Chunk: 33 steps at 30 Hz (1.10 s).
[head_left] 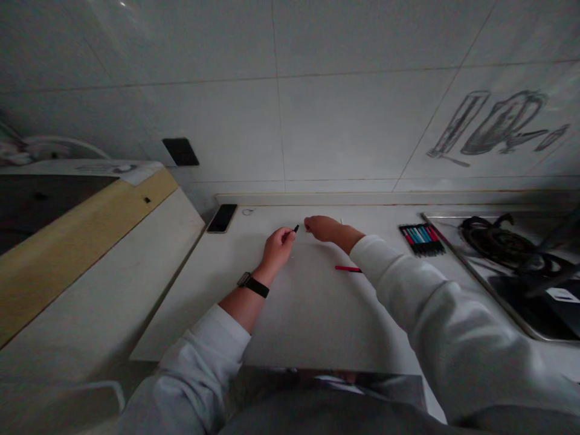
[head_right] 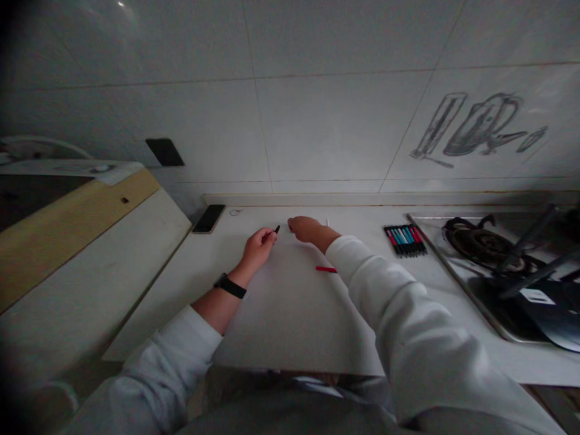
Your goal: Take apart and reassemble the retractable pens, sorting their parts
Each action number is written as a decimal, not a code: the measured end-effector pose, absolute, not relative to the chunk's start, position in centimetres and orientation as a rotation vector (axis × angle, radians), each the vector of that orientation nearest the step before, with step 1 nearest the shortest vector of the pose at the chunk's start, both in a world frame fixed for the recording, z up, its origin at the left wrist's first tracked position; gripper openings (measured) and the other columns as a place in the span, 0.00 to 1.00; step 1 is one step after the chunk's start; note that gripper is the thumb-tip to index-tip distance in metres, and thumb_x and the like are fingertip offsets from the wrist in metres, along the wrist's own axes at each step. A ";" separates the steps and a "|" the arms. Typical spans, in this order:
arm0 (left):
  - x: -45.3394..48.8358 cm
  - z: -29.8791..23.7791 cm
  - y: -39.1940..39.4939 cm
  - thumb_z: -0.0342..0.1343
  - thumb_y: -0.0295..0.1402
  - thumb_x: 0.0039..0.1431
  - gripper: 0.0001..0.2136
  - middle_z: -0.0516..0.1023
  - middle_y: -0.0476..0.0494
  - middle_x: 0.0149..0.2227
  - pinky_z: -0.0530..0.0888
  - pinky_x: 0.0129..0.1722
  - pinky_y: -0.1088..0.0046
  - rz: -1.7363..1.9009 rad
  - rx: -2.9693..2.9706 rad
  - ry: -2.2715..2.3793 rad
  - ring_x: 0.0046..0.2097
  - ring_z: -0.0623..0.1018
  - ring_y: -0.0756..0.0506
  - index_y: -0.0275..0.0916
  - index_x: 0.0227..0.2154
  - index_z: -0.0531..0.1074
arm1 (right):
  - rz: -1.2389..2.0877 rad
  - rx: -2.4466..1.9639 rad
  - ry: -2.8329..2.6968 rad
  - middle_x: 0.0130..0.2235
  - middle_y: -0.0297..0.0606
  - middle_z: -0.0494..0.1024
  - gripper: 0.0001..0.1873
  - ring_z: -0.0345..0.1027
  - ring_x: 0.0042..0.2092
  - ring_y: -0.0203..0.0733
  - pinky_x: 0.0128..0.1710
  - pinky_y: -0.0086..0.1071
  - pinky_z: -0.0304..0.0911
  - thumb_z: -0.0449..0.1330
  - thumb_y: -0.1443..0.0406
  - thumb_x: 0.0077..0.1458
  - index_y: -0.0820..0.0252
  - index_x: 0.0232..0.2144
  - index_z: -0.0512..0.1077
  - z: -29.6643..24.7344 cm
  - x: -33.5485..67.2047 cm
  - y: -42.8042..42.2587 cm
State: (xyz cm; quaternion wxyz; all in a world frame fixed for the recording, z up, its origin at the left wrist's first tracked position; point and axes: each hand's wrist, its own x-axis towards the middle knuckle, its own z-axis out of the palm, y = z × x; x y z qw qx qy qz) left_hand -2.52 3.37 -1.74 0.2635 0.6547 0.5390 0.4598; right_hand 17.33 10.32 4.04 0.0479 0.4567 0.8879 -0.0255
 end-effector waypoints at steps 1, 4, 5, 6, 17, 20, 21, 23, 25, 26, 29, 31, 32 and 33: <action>-2.4 -1.7 3.3 0.55 0.39 0.67 0.09 0.83 0.44 0.37 0.74 0.41 0.70 1.236 1.798 1.460 0.38 0.80 0.45 0.40 0.40 0.76 | -0.093 1.412 2.717 0.50 0.52 0.80 0.15 0.75 0.48 0.48 0.44 0.33 0.64 0.56 0.70 0.64 0.64 0.52 0.74 4.3 17.9 9.7; -2.2 -1.5 2.9 0.56 0.36 0.66 0.07 0.83 0.44 0.40 0.75 0.44 0.69 1.228 1.918 1.406 0.41 0.80 0.45 0.40 0.40 0.77 | -0.176 1.529 2.803 0.45 0.48 0.82 0.10 0.75 0.44 0.46 0.42 0.32 0.62 0.56 0.68 0.65 0.61 0.45 0.76 4.9 19.9 7.2; -2.1 -1.4 2.7 0.57 0.35 0.66 0.06 0.82 0.44 0.41 0.75 0.46 0.68 1.224 1.965 1.371 0.42 0.80 0.45 0.40 0.40 0.77 | -0.215 1.566 2.863 0.43 0.46 0.82 0.09 0.74 0.43 0.45 0.42 0.32 0.62 0.56 0.68 0.65 0.60 0.43 0.76 4.9 20.6 6.3; -2.0 -1.4 2.5 0.57 0.34 0.66 0.06 0.82 0.44 0.41 0.75 0.47 0.68 1.213 2.013 1.336 0.43 0.80 0.45 0.40 0.41 0.77 | -0.262 1.591 2.946 0.42 0.45 0.81 0.08 0.73 0.42 0.43 0.43 0.31 0.62 0.56 0.68 0.65 0.60 0.42 0.76 4.7 21.2 5.3; -0.9 0.0 0.5 0.62 0.30 0.63 0.03 0.81 0.44 0.39 0.75 0.46 0.68 1.101 2.239 1.196 0.42 0.80 0.45 0.40 0.39 0.78 | -0.977 2.004 3.337 0.38 0.39 0.82 0.09 0.75 0.38 0.40 0.41 0.32 0.69 0.59 0.61 0.63 0.58 0.38 0.78 0.3 22.5 0.1; -0.9 0.2 0.4 0.62 0.30 0.63 0.03 0.81 0.45 0.38 0.75 0.45 0.68 1.085 2.256 1.205 0.41 0.79 0.45 0.40 0.39 0.78 | -1.021 2.030 3.340 0.38 0.39 0.82 0.09 0.75 0.38 0.40 0.41 0.32 0.69 0.59 0.61 0.63 0.57 0.38 0.78 0.2 22.1 0.1; -0.9 0.2 0.3 0.63 0.30 0.63 0.03 0.81 0.45 0.37 0.75 0.44 0.68 1.081 2.264 1.202 0.41 0.79 0.45 0.40 0.39 0.78 | -1.037 2.029 3.338 0.38 0.39 0.82 0.09 0.75 0.38 0.40 0.41 0.32 0.69 0.60 0.61 0.63 0.57 0.38 0.78 0.1 22.1 0.1; -0.9 0.4 0.3 0.63 0.30 0.63 0.03 0.81 0.45 0.37 0.75 0.43 0.68 1.073 2.284 1.186 0.40 0.79 0.45 0.40 0.39 0.78 | -1.060 2.018 3.331 0.37 0.38 0.82 0.08 0.75 0.38 0.40 0.41 0.31 0.69 0.60 0.61 0.63 0.57 0.39 0.78 0.0 22.0 -0.1; -0.9 0.5 0.2 0.63 0.30 0.63 0.03 0.81 0.45 0.37 0.75 0.43 0.68 1.060 2.317 1.160 0.40 0.79 0.45 0.40 0.39 0.78 | -1.042 2.021 3.323 0.37 0.38 0.82 0.07 0.75 0.37 0.39 0.40 0.31 0.68 0.60 0.62 0.63 0.57 0.38 0.78 -0.1 22.1 -0.2; -0.9 0.5 0.2 0.63 0.30 0.63 0.03 0.81 0.45 0.36 0.75 0.43 0.68 1.056 2.337 1.147 0.40 0.79 0.45 0.41 0.38 0.79 | -1.015 2.025 3.323 0.37 0.38 0.82 0.07 0.75 0.37 0.39 0.40 0.31 0.68 0.60 0.62 0.63 0.57 0.38 0.78 -0.2 22.1 -0.3; -0.8 0.5 0.1 0.64 0.32 0.63 0.03 0.81 0.45 0.37 0.75 0.44 0.67 1.052 2.390 1.128 0.40 0.79 0.45 0.41 0.38 0.79 | -0.916 1.976 3.357 0.37 0.38 0.82 0.07 0.74 0.37 0.40 0.40 0.32 0.67 0.60 0.63 0.63 0.57 0.38 0.78 -0.3 22.2 -0.5; -0.8 0.5 0.0 0.65 0.33 0.62 0.04 0.81 0.45 0.37 0.75 0.44 0.67 1.045 2.401 1.134 0.40 0.79 0.45 0.41 0.38 0.79 | -0.886 1.922 3.385 0.37 0.38 0.82 0.07 0.74 0.38 0.41 0.40 0.32 0.67 0.60 0.64 0.63 0.56 0.38 0.78 -0.4 22.2 -0.5; -0.8 0.5 0.0 0.65 0.33 0.62 0.04 0.81 0.45 0.37 0.75 0.43 0.67 1.041 2.395 1.137 0.40 0.79 0.45 0.41 0.38 0.79 | -0.896 1.907 3.393 0.37 0.38 0.81 0.07 0.74 0.38 0.41 0.40 0.32 0.67 0.60 0.64 0.63 0.56 0.38 0.78 -0.5 22.1 -0.5; -0.7 0.5 0.0 0.65 0.33 0.62 0.04 0.82 0.45 0.37 0.75 0.44 0.67 1.035 2.383 1.138 0.40 0.80 0.45 0.41 0.38 0.79 | -0.924 1.902 3.395 0.37 0.38 0.81 0.07 0.75 0.38 0.41 0.40 0.32 0.67 0.60 0.63 0.63 0.56 0.38 0.78 -0.5 22.1 -0.5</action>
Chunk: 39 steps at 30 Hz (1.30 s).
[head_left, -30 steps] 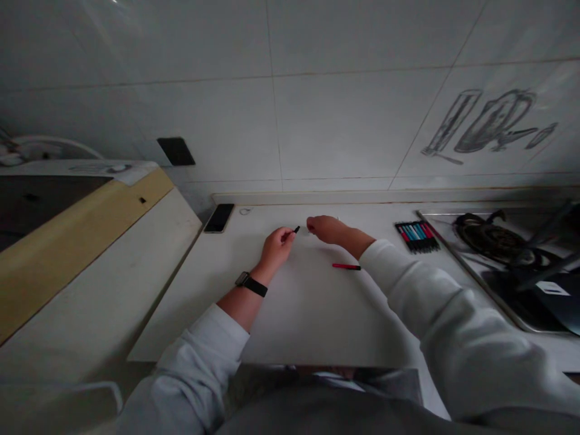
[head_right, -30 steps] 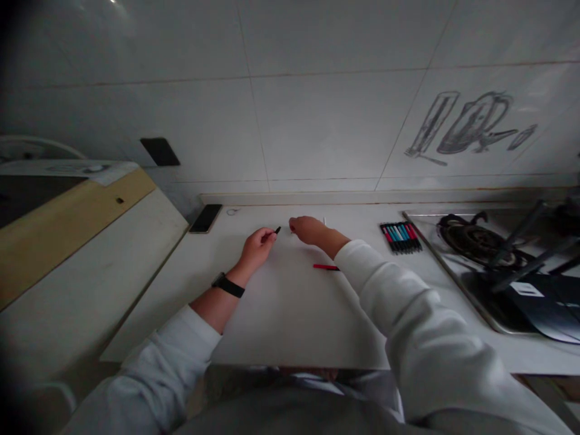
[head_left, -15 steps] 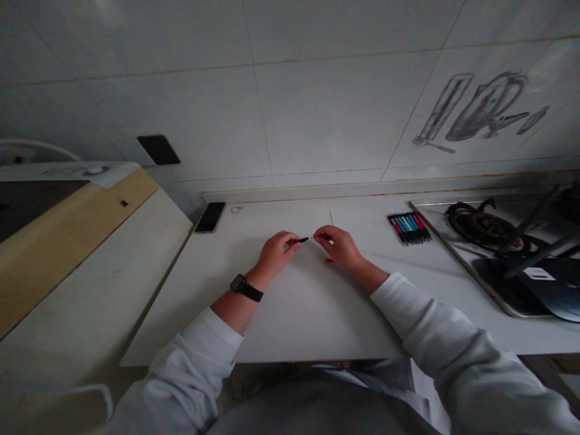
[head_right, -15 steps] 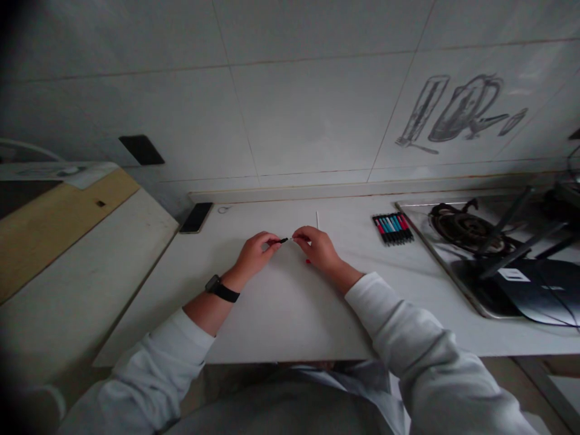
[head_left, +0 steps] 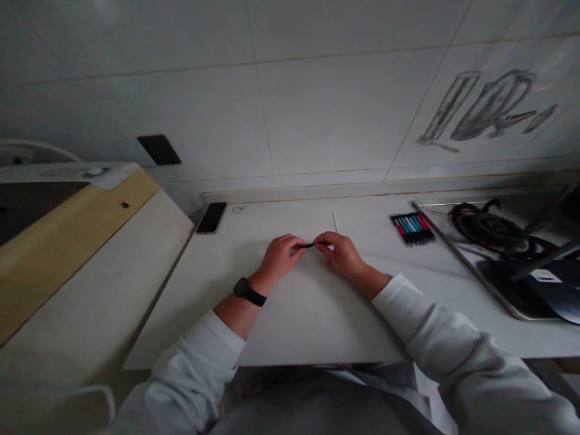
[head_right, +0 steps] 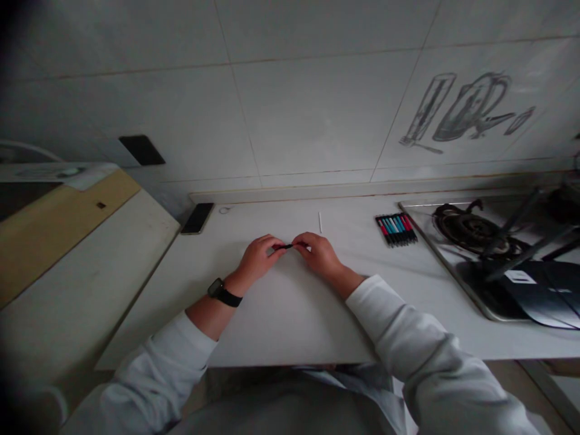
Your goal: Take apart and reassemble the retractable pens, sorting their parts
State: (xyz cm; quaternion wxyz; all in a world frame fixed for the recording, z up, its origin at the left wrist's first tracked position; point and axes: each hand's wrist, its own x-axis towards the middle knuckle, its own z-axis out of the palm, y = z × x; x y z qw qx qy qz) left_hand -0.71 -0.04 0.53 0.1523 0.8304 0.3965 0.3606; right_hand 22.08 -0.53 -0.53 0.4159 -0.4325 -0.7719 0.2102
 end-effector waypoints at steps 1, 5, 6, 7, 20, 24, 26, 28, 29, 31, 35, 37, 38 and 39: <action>-0.6 0.5 -0.1 0.64 0.33 0.62 0.04 0.82 0.45 0.37 0.75 0.44 0.67 1.029 2.365 1.133 0.40 0.80 0.45 0.41 0.39 0.79 | 0.550 -1.079 -1.928 0.36 0.38 0.81 0.07 0.75 0.38 0.40 0.40 0.32 0.68 0.61 0.63 0.63 0.57 0.39 0.78 -0.6 22.0 -0.6; -0.2 0.4 -0.5 0.62 0.33 0.65 0.04 0.84 0.45 0.40 0.76 0.46 0.68 0.982 2.284 1.087 0.43 0.82 0.45 0.42 0.40 0.80 | 0.647 -1.040 -1.916 0.35 0.37 0.81 0.09 0.75 0.36 0.40 0.38 0.31 0.69 0.63 0.59 0.62 0.57 0.40 0.78 -0.6 21.8 -0.8; -0.1 0.3 -0.6 0.61 0.32 0.65 0.04 0.84 0.46 0.41 0.76 0.46 0.68 0.963 2.264 1.079 0.43 0.82 0.45 0.43 0.41 0.80 | 0.660 -1.032 -1.922 0.35 0.38 0.82 0.10 0.75 0.35 0.40 0.38 0.31 0.69 0.64 0.58 0.62 0.57 0.40 0.78 -0.5 21.9 -0.9; 0.1 0.2 -0.6 0.59 0.32 0.66 0.05 0.84 0.46 0.41 0.76 0.46 0.69 0.948 2.240 1.077 0.43 0.82 0.45 0.43 0.41 0.80 | 0.667 -1.027 -1.929 0.35 0.38 0.82 0.11 0.75 0.35 0.40 0.37 0.31 0.69 0.64 0.56 0.62 0.57 0.41 0.78 -0.3 21.9 -0.9; 0.3 -0.3 -0.3 0.56 0.34 0.67 0.05 0.85 0.48 0.40 0.75 0.42 0.71 0.989 1.944 1.158 0.41 0.82 0.46 0.43 0.39 0.77 | 0.313 -1.629 -1.824 0.43 0.43 0.82 0.14 0.76 0.41 0.43 0.44 0.34 0.69 0.57 0.63 0.63 0.59 0.47 0.78 -1.4 30.0 3.2; 0.4 -0.2 -0.1 0.57 0.33 0.66 0.05 0.85 0.48 0.40 0.76 0.43 0.71 1.000 1.932 1.157 0.41 0.82 0.46 0.43 0.39 0.77 | 0.195 -1.655 -2.053 0.50 0.46 0.80 0.19 0.74 0.48 0.43 0.51 0.33 0.66 0.52 0.69 0.65 0.60 0.53 0.77 -1.5 30.6 4.7; 0.4 -0.3 0.0 0.57 0.34 0.66 0.05 0.85 0.47 0.40 0.76 0.43 0.70 0.997 1.930 1.164 0.41 0.82 0.46 0.42 0.39 0.77 | 0.150 -1.651 -2.179 0.51 0.45 0.79 0.20 0.74 0.49 0.43 0.51 0.32 0.65 0.51 0.70 0.66 0.59 0.54 0.77 -0.9 30.2 5.4; 0.2 -0.5 0.0 0.57 0.34 0.66 0.05 0.85 0.47 0.40 0.75 0.42 0.70 0.992 1.931 1.175 0.41 0.82 0.46 0.42 0.39 0.77 | 0.116 -1.654 -2.340 0.51 0.45 0.79 0.20 0.74 0.49 0.43 0.51 0.31 0.64 0.52 0.70 0.66 0.59 0.53 0.78 -0.1 29.8 6.1; 0.1 -0.7 0.0 0.56 0.34 0.66 0.05 0.85 0.47 0.39 0.75 0.42 0.70 0.992 1.931 1.181 0.42 0.82 0.46 0.42 0.39 0.77 | 0.090 -1.664 -2.418 0.51 0.46 0.79 0.19 0.73 0.49 0.43 0.50 0.31 0.64 0.53 0.71 0.65 0.59 0.51 0.79 0.4 29.7 6.4; -0.3 -0.8 0.1 0.56 0.35 0.66 0.06 0.85 0.47 0.39 0.75 0.42 0.70 1.001 1.924 1.203 0.42 0.82 0.46 0.42 0.39 0.77 | 0.016 -1.694 -2.529 0.50 0.47 0.78 0.16 0.73 0.48 0.44 0.49 0.32 0.63 0.53 0.70 0.66 0.60 0.49 0.79 1.0 29.6 6.9; -1.0 -0.7 0.4 0.56 0.37 0.66 0.07 0.84 0.46 0.39 0.75 0.41 0.70 1.027 1.912 1.266 0.42 0.82 0.45 0.42 0.39 0.77 | -0.155 -1.665 -2.638 0.49 0.50 0.77 0.15 0.70 0.51 0.48 0.51 0.35 0.63 0.52 0.67 0.69 0.61 0.46 0.78 1.3 30.1 7.4; -1.5 -0.5 0.5 0.55 0.38 0.66 0.08 0.85 0.46 0.39 0.75 0.41 0.70 1.034 1.914 1.296 0.42 0.82 0.45 0.42 0.39 0.77 | -0.215 -1.640 -2.682 0.50 0.54 0.76 0.15 0.70 0.51 0.51 0.52 0.38 0.63 0.51 0.67 0.69 0.64 0.47 0.77 0.9 30.3 7.4; -1.7 -0.5 0.6 0.55 0.38 0.66 0.08 0.84 0.46 0.39 0.75 0.41 0.70 1.032 1.916 1.306 0.42 0.82 0.45 0.42 0.39 0.77 | -0.235 -1.636 -2.697 0.50 0.55 0.76 0.16 0.70 0.51 0.52 0.52 0.39 0.63 0.50 0.67 0.69 0.65 0.48 0.77 0.7 30.5 7.5; -2.0 -0.5 0.7 0.55 0.38 0.66 0.08 0.84 0.46 0.38 0.75 0.41 0.70 1.028 1.914 1.314 0.42 0.81 0.45 0.42 0.39 0.77 | -0.243 -1.637 -2.710 0.50 0.56 0.76 0.16 0.71 0.50 0.52 0.51 0.40 0.64 0.50 0.68 0.69 0.67 0.48 0.76 0.5 30.6 7.5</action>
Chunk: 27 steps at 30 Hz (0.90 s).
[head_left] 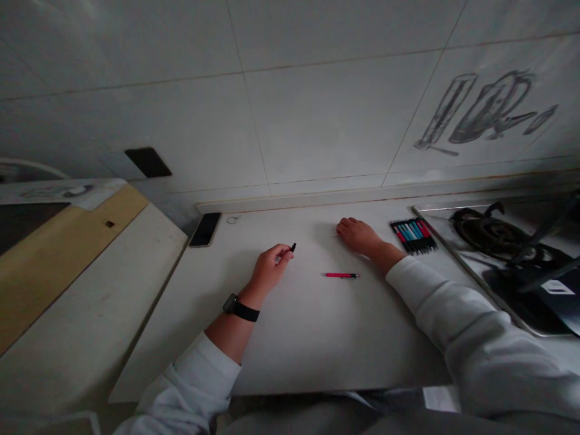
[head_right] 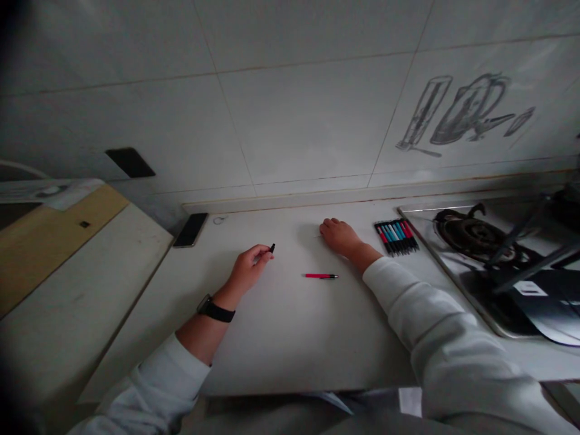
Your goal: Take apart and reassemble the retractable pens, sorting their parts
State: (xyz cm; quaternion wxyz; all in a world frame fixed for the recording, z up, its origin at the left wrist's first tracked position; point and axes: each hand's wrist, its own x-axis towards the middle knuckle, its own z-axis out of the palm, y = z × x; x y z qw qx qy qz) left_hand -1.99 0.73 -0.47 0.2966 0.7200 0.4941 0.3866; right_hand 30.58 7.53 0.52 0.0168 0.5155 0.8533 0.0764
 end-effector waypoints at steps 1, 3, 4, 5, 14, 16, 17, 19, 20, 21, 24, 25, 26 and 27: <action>-2.2 -0.5 0.8 0.55 0.38 0.65 0.08 0.84 0.46 0.38 0.75 0.40 0.71 1.022 1.905 1.322 0.41 0.81 0.45 0.42 0.38 0.77 | 0.234 1.586 2.648 0.50 0.57 0.76 0.16 0.72 0.50 0.53 0.50 0.41 0.65 0.50 0.68 0.68 0.67 0.48 0.76 0.4 30.7 7.6; -2.6 -0.6 0.9 0.55 0.38 0.65 0.08 0.84 0.47 0.37 0.75 0.38 0.72 1.018 1.876 1.341 0.41 0.81 0.46 0.42 0.38 0.77 | 0.208 1.547 2.632 0.49 0.58 0.77 0.16 0.74 0.48 0.54 0.49 0.42 0.66 0.50 0.69 0.67 0.68 0.48 0.77 0.4 30.9 7.9; -2.7 -0.6 0.9 0.55 0.38 0.65 0.08 0.84 0.47 0.37 0.75 0.38 0.72 1.021 1.861 1.352 0.40 0.81 0.46 0.42 0.38 0.77 | 0.188 1.528 2.618 0.49 0.58 0.78 0.16 0.75 0.47 0.54 0.48 0.42 0.67 0.51 0.69 0.67 0.68 0.47 0.77 0.6 30.9 8.1; -2.8 -0.7 0.9 0.56 0.39 0.65 0.08 0.84 0.47 0.37 0.75 0.38 0.72 1.024 1.846 1.363 0.40 0.81 0.46 0.42 0.38 0.77 | 0.162 1.507 2.601 0.48 0.58 0.78 0.15 0.76 0.47 0.54 0.47 0.42 0.68 0.52 0.69 0.66 0.67 0.46 0.78 0.8 30.9 8.3; -2.7 -1.1 1.2 0.57 0.39 0.63 0.08 0.83 0.47 0.37 0.75 0.40 0.72 1.026 1.815 1.378 0.40 0.80 0.46 0.41 0.37 0.78 | -0.034 1.483 2.436 0.45 0.60 0.82 0.13 0.79 0.45 0.58 0.41 0.41 0.70 0.61 0.66 0.57 0.68 0.41 0.82 3.5 29.6 8.5; -2.9 -1.3 1.4 0.57 0.40 0.63 0.09 0.83 0.47 0.37 0.75 0.41 0.71 1.049 1.815 1.386 0.40 0.80 0.46 0.41 0.38 0.78 | -0.076 1.492 2.517 0.45 0.59 0.82 0.12 0.79 0.44 0.57 0.41 0.40 0.69 0.60 0.67 0.57 0.67 0.41 0.81 3.6 30.0 8.0; -3.0 -1.4 1.5 0.58 0.40 0.63 0.09 0.83 0.47 0.37 0.75 0.42 0.70 1.060 1.818 1.390 0.40 0.80 0.46 0.41 0.38 0.78 | -0.111 1.507 2.562 0.45 0.57 0.83 0.12 0.79 0.44 0.55 0.41 0.39 0.68 0.60 0.67 0.58 0.66 0.41 0.81 3.6 30.3 7.8; -3.1 -1.6 1.7 0.58 0.40 0.62 0.09 0.83 0.47 0.38 0.75 0.42 0.70 1.079 1.826 1.404 0.40 0.80 0.46 0.41 0.38 0.78 | -0.197 1.548 2.642 0.42 0.51 0.83 0.12 0.78 0.41 0.51 0.38 0.36 0.66 0.60 0.67 0.58 0.63 0.42 0.80 3.5 31.0 7.2; -3.2 -1.7 1.7 0.58 0.41 0.62 0.09 0.83 0.47 0.37 0.75 0.42 0.71 1.085 1.834 1.409 0.40 0.80 0.46 0.41 0.38 0.78 | -0.235 1.571 2.675 0.41 0.49 0.83 0.12 0.77 0.40 0.49 0.37 0.34 0.64 0.60 0.67 0.58 0.61 0.43 0.79 3.5 31.2 6.8; -3.2 -1.8 1.7 0.58 0.41 0.62 0.10 0.83 0.47 0.37 0.75 0.42 0.71 1.087 1.845 1.412 0.39 0.79 0.46 0.41 0.38 0.78 | -0.260 1.600 2.713 0.40 0.46 0.83 0.12 0.76 0.38 0.47 0.36 0.33 0.63 0.59 0.67 0.59 0.61 0.44 0.78 3.5 31.4 6.4; -2.9 -1.7 1.8 0.58 0.41 0.63 0.10 0.83 0.47 0.37 0.74 0.43 0.71 1.107 1.875 1.414 0.39 0.79 0.47 0.41 0.39 0.78 | -0.300 1.698 2.871 0.40 0.43 0.83 0.12 0.75 0.38 0.43 0.38 0.31 0.62 0.57 0.68 0.61 0.59 0.45 0.77 3.5 31.2 4.8; -2.8 -1.5 1.8 0.58 0.41 0.63 0.10 0.83 0.47 0.38 0.74 0.43 0.71 1.116 1.881 1.411 0.39 0.79 0.47 0.41 0.39 0.78 | -0.323 1.741 2.932 0.40 0.43 0.83 0.12 0.74 0.39 0.43 0.38 0.31 0.62 0.56 0.68 0.62 0.59 0.46 0.77 3.4 30.9 4.2; -2.6 -1.2 1.9 0.58 0.41 0.63 0.10 0.83 0.47 0.38 0.74 0.42 0.72 1.121 1.887 1.402 0.40 0.79 0.47 0.41 0.40 0.78 | -0.362 1.790 2.993 0.41 0.42 0.83 0.12 0.74 0.39 0.42 0.39 0.31 0.63 0.56 0.67 0.63 0.59 0.46 0.76 3.4 30.5 3.5; -2.3 -0.9 1.9 0.58 0.41 0.63 0.10 0.83 0.46 0.39 0.74 0.42 0.72 1.120 1.896 1.386 0.39 0.79 0.47 0.41 0.40 0.78 | -0.410 1.840 3.052 0.41 0.42 0.83 0.12 0.74 0.38 0.42 0.39 0.31 0.64 0.56 0.67 0.63 0.59 0.46 0.77 3.3 30.0 2.9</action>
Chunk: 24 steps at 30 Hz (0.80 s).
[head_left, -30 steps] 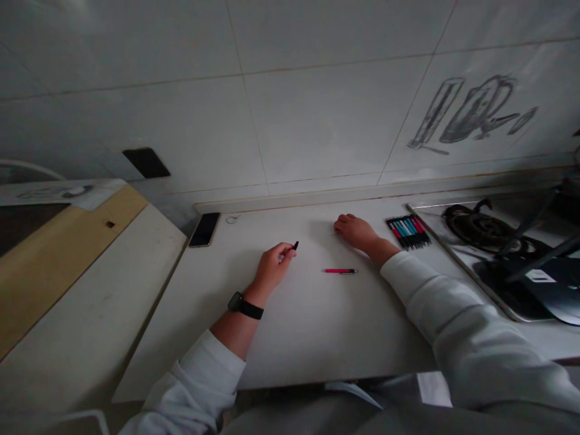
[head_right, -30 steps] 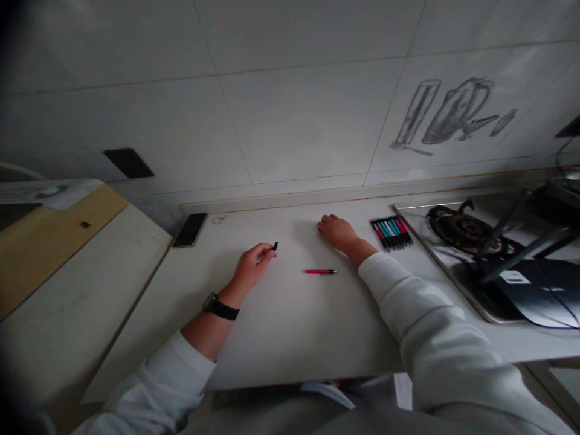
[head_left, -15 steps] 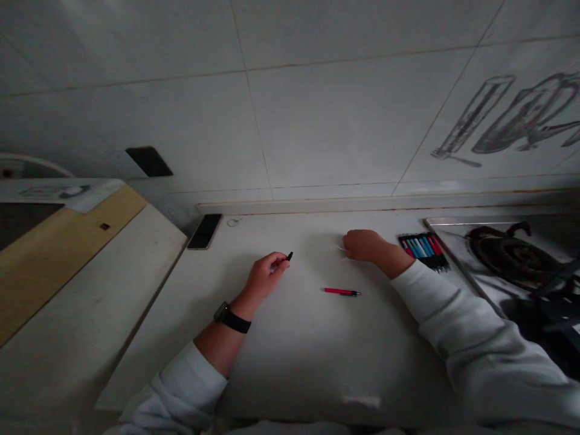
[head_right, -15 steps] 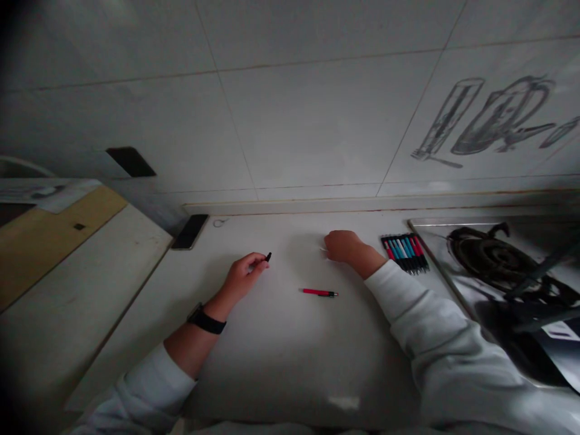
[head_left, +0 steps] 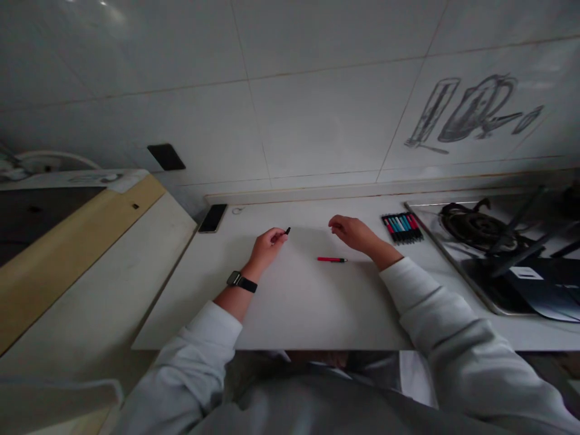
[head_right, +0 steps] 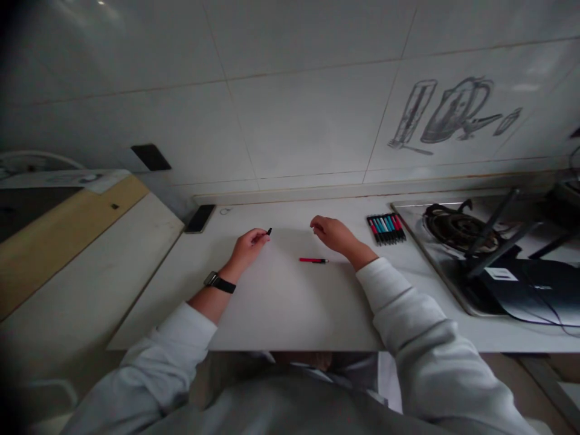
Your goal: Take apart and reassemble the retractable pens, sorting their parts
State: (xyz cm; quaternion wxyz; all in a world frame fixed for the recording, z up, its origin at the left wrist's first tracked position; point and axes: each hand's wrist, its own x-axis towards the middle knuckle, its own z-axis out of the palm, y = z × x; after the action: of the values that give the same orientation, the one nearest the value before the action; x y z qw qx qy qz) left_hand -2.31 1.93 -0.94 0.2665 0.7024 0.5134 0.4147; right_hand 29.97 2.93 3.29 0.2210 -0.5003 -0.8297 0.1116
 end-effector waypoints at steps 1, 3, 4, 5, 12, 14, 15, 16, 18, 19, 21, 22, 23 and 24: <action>-2.0 -0.6 2.0 0.58 0.40 0.63 0.10 0.83 0.46 0.38 0.75 0.42 0.72 1.112 1.908 1.367 0.39 0.79 0.47 0.40 0.40 0.78 | 0.331 -1.348 -2.219 0.41 0.42 0.83 0.12 0.74 0.38 0.42 0.39 0.31 0.64 0.56 0.66 0.63 0.59 0.45 0.77 3.2 29.4 2.4; -1.5 -0.1 2.2 0.58 0.39 0.63 0.09 0.82 0.46 0.38 0.75 0.41 0.72 1.089 1.937 1.337 0.38 0.79 0.47 0.40 0.40 0.78 | 0.364 -1.296 -2.077 0.41 0.42 0.83 0.11 0.74 0.38 0.41 0.40 0.32 0.66 0.57 0.65 0.63 0.58 0.43 0.78 2.8 28.2 1.6; -1.3 0.0 2.3 0.59 0.39 0.63 0.09 0.82 0.46 0.37 0.75 0.41 0.71 1.083 1.948 1.330 0.38 0.79 0.47 0.40 0.40 0.78 | 0.376 -1.283 -2.013 0.41 0.41 0.83 0.10 0.74 0.37 0.41 0.41 0.33 0.67 0.58 0.64 0.62 0.58 0.41 0.79 2.5 27.6 1.4; -1.1 0.1 2.3 0.59 0.38 0.63 0.09 0.82 0.46 0.37 0.75 0.41 0.71 1.092 1.954 1.329 0.37 0.79 0.47 0.40 0.40 0.78 | 0.392 -1.281 -1.951 0.40 0.41 0.83 0.10 0.74 0.37 0.41 0.41 0.33 0.68 0.59 0.63 0.61 0.57 0.41 0.79 2.3 27.0 1.3; -1.8 -1.3 2.4 0.58 0.37 0.65 0.09 0.82 0.44 0.40 0.75 0.42 0.72 1.254 1.881 1.368 0.39 0.79 0.48 0.40 0.42 0.78 | 0.622 -1.215 -1.676 0.39 0.41 0.83 0.14 0.77 0.40 0.43 0.43 0.35 0.71 0.60 0.55 0.60 0.56 0.38 0.80 0.3 24.1 1.3; -2.1 -1.3 2.4 0.58 0.37 0.65 0.09 0.82 0.45 0.40 0.76 0.41 0.73 1.244 1.871 1.356 0.39 0.80 0.48 0.40 0.42 0.78 | 0.635 -1.202 -1.700 0.39 0.41 0.83 0.14 0.77 0.40 0.44 0.43 0.35 0.71 0.60 0.54 0.60 0.56 0.37 0.79 -0.1 24.0 1.1; -2.2 -1.2 2.3 0.58 0.37 0.65 0.08 0.82 0.46 0.39 0.76 0.41 0.73 1.241 1.876 1.348 0.39 0.80 0.48 0.40 0.42 0.78 | 0.636 -1.203 -1.721 0.38 0.41 0.83 0.13 0.77 0.39 0.43 0.42 0.35 0.71 0.60 0.54 0.60 0.57 0.36 0.79 -0.3 24.0 1.0; -2.2 -1.1 2.3 0.58 0.36 0.65 0.08 0.83 0.46 0.40 0.76 0.42 0.73 1.234 1.890 1.339 0.39 0.80 0.48 0.40 0.42 0.78 | 0.635 -1.207 -1.741 0.37 0.40 0.82 0.13 0.76 0.38 0.43 0.41 0.35 0.71 0.60 0.55 0.60 0.57 0.36 0.78 -0.4 24.1 0.8; -2.0 -0.9 2.1 0.58 0.34 0.65 0.07 0.83 0.45 0.41 0.76 0.44 0.71 1.208 1.955 1.311 0.41 0.80 0.47 0.41 0.43 0.78 | 0.624 -1.217 -1.769 0.36 0.39 0.81 0.12 0.75 0.36 0.42 0.39 0.34 0.71 0.60 0.56 0.60 0.57 0.36 0.77 -0.6 24.2 0.5; -1.9 -0.8 2.0 0.58 0.33 0.65 0.07 0.83 0.45 0.42 0.76 0.46 0.71 1.194 2.001 1.295 0.42 0.81 0.47 0.41 0.43 0.78 | 0.608 -1.217 -1.775 0.36 0.39 0.80 0.11 0.75 0.36 0.41 0.38 0.34 0.71 0.59 0.57 0.60 0.57 0.37 0.76 -0.7 24.3 0.4; -1.6 -0.8 1.8 0.59 0.31 0.65 0.07 0.83 0.45 0.44 0.76 0.48 0.69 1.171 2.085 1.278 0.44 0.81 0.47 0.42 0.44 0.78 | 0.579 -1.202 -1.786 0.38 0.40 0.80 0.10 0.74 0.37 0.41 0.38 0.33 0.71 0.59 0.59 0.60 0.57 0.38 0.76 -0.8 24.4 0.3; -1.4 -0.8 1.7 0.59 0.31 0.65 0.07 0.83 0.45 0.44 0.76 0.49 0.68 1.165 2.115 1.278 0.44 0.81 0.46 0.42 0.44 0.78 | 0.572 -1.192 -1.792 0.39 0.40 0.80 0.10 0.75 0.38 0.42 0.38 0.34 0.71 0.58 0.59 0.60 0.57 0.39 0.76 -0.8 24.4 0.3; -1.3 -0.8 1.6 0.59 0.30 0.65 0.07 0.83 0.45 0.44 0.76 0.49 0.68 1.164 2.134 1.281 0.44 0.81 0.46 0.42 0.44 0.78 | 0.568 -1.184 -1.799 0.39 0.40 0.80 0.10 0.75 0.38 0.42 0.38 0.34 0.71 0.58 0.59 0.60 0.57 0.39 0.76 -0.9 24.5 0.3; -1.3 -0.7 1.5 0.59 0.30 0.66 0.07 0.83 0.45 0.44 0.76 0.49 0.68 1.166 2.145 1.284 0.44 0.81 0.46 0.42 0.44 0.78 | 0.565 -1.178 -1.802 0.39 0.40 0.80 0.10 0.75 0.39 0.42 0.38 0.34 0.71 0.58 0.59 0.60 0.57 0.38 0.76 -1.0 24.5 0.3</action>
State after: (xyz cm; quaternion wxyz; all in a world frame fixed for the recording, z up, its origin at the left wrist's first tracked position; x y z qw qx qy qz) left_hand -1.27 1.53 -0.74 0.1903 0.7635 0.4570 0.4148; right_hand 24.49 0.35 -0.97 0.4422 -0.4746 -0.7262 0.2277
